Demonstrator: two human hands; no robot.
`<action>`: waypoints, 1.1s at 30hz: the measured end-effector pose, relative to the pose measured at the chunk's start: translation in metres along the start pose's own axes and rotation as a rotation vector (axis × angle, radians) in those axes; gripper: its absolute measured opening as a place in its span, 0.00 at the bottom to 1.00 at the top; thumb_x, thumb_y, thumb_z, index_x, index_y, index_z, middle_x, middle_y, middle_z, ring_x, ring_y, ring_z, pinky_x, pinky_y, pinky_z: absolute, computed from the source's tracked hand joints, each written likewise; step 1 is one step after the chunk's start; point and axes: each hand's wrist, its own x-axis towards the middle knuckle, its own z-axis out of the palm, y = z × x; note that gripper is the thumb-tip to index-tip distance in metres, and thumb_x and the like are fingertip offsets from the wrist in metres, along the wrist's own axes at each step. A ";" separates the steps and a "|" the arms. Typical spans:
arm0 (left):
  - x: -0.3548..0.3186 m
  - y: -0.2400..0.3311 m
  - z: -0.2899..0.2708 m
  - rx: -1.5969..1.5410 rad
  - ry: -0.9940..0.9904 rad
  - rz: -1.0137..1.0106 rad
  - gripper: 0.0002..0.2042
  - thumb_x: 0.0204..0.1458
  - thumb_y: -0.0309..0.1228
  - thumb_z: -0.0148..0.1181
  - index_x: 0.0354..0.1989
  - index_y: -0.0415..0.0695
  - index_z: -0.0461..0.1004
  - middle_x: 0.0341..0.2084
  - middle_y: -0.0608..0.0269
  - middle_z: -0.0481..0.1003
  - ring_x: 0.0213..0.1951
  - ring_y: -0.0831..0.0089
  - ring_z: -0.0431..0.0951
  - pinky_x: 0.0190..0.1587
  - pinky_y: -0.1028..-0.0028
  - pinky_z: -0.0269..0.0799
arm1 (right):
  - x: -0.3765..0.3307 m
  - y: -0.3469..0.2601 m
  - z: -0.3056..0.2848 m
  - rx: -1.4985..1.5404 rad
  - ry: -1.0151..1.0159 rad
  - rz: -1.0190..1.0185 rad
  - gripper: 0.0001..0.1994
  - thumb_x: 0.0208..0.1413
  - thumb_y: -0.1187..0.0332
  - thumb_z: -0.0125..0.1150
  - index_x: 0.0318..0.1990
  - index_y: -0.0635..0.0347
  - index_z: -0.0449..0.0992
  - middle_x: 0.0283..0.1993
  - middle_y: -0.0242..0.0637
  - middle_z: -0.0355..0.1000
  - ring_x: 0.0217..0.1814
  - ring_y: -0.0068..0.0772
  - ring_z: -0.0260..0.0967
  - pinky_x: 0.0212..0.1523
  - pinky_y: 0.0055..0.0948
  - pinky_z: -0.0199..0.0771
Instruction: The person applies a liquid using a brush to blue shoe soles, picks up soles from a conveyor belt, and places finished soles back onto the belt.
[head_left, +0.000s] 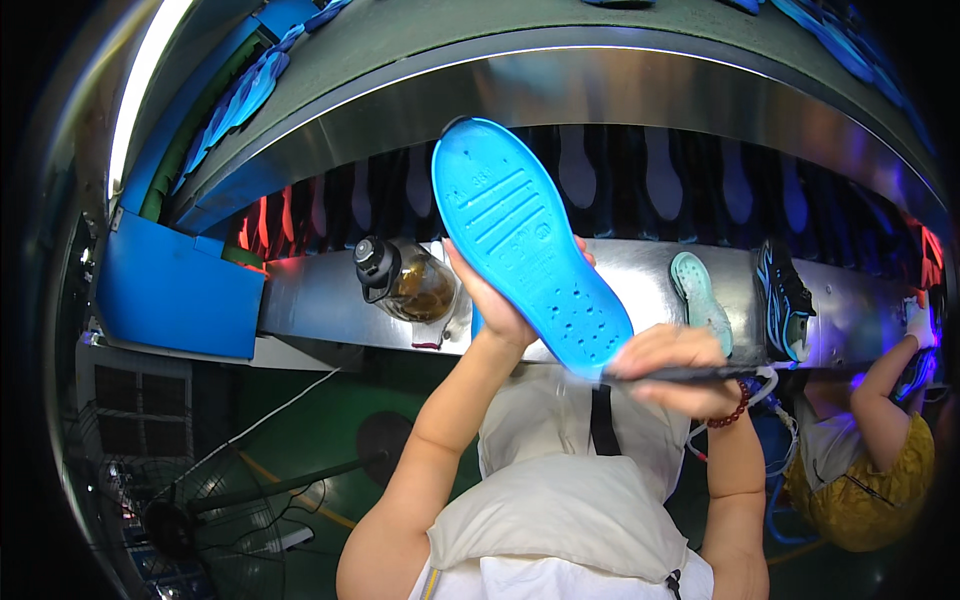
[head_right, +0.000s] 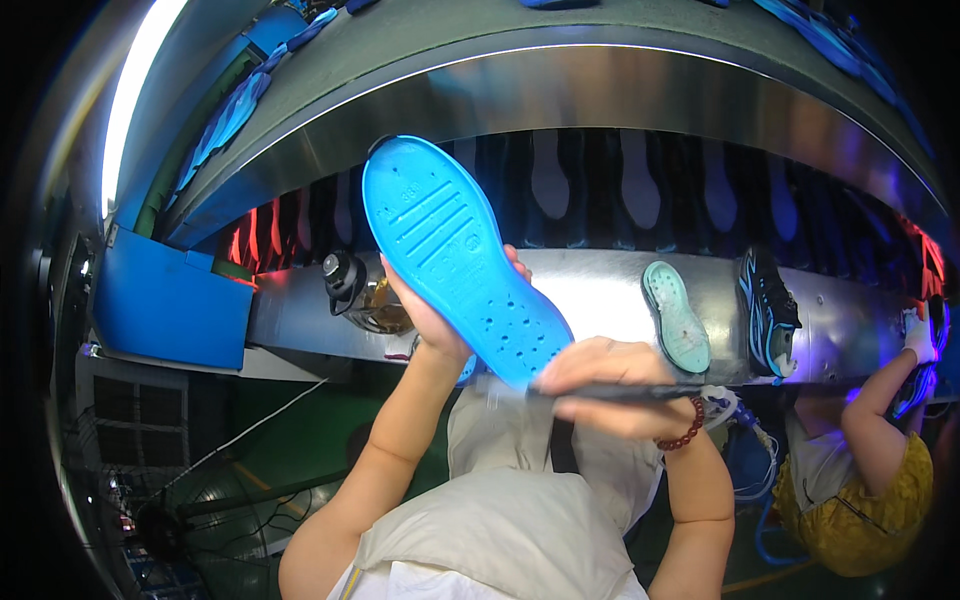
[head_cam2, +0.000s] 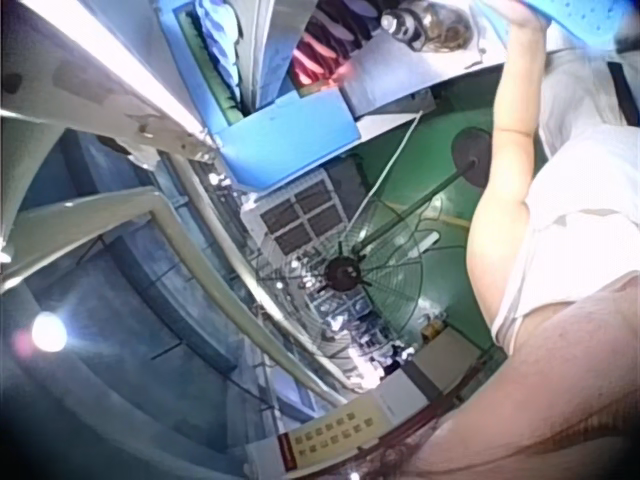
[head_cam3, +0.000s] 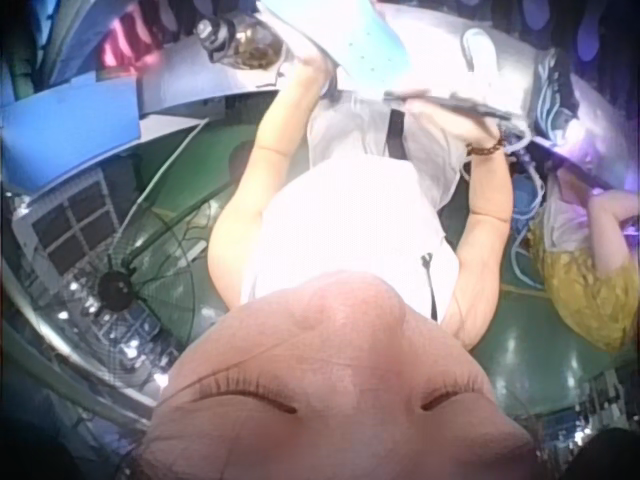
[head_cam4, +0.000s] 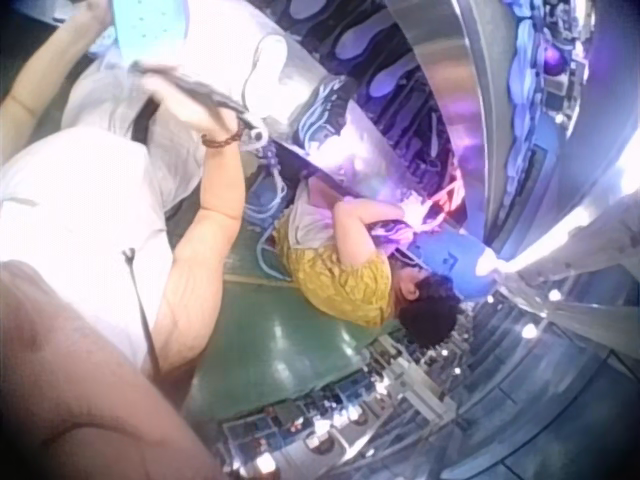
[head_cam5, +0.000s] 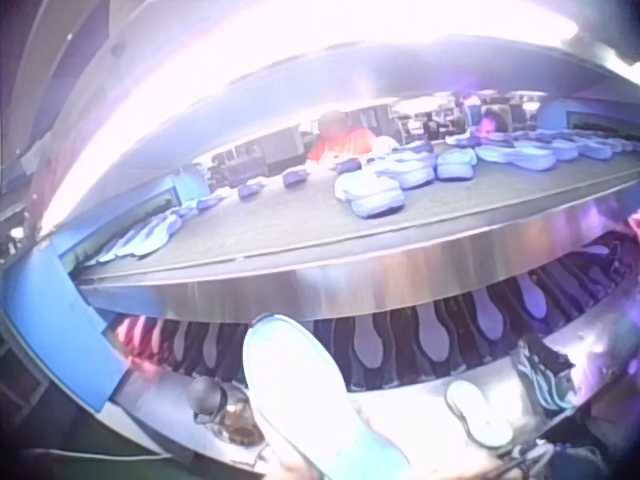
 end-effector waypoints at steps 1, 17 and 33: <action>0.001 0.001 0.002 -0.013 -0.002 -0.027 0.48 0.37 0.74 0.22 0.53 0.42 0.57 0.36 0.44 0.69 0.36 0.55 0.71 0.41 0.58 0.68 | -0.002 0.006 -0.003 -0.075 0.126 0.030 0.11 0.37 0.77 0.65 0.33 0.64 0.76 0.36 0.41 0.74 0.39 0.35 0.72 0.43 0.30 0.70; 0.009 0.020 0.006 0.092 -0.089 -0.080 0.49 0.38 0.73 0.20 0.57 0.41 0.53 0.41 0.42 0.68 0.42 0.52 0.71 0.46 0.55 0.67 | -0.018 0.027 -0.010 0.417 0.116 0.133 0.10 0.41 0.79 0.61 0.34 0.67 0.76 0.37 0.44 0.73 0.41 0.35 0.70 0.45 0.29 0.68; -0.017 0.017 0.003 0.343 -0.233 -0.473 0.29 0.49 0.42 0.52 0.56 0.35 0.56 0.46 0.50 0.67 0.46 0.66 0.71 0.49 0.69 0.66 | -0.002 -0.007 -0.004 0.170 -0.029 0.149 0.11 0.41 0.79 0.63 0.36 0.65 0.76 0.38 0.44 0.74 0.42 0.35 0.72 0.44 0.27 0.72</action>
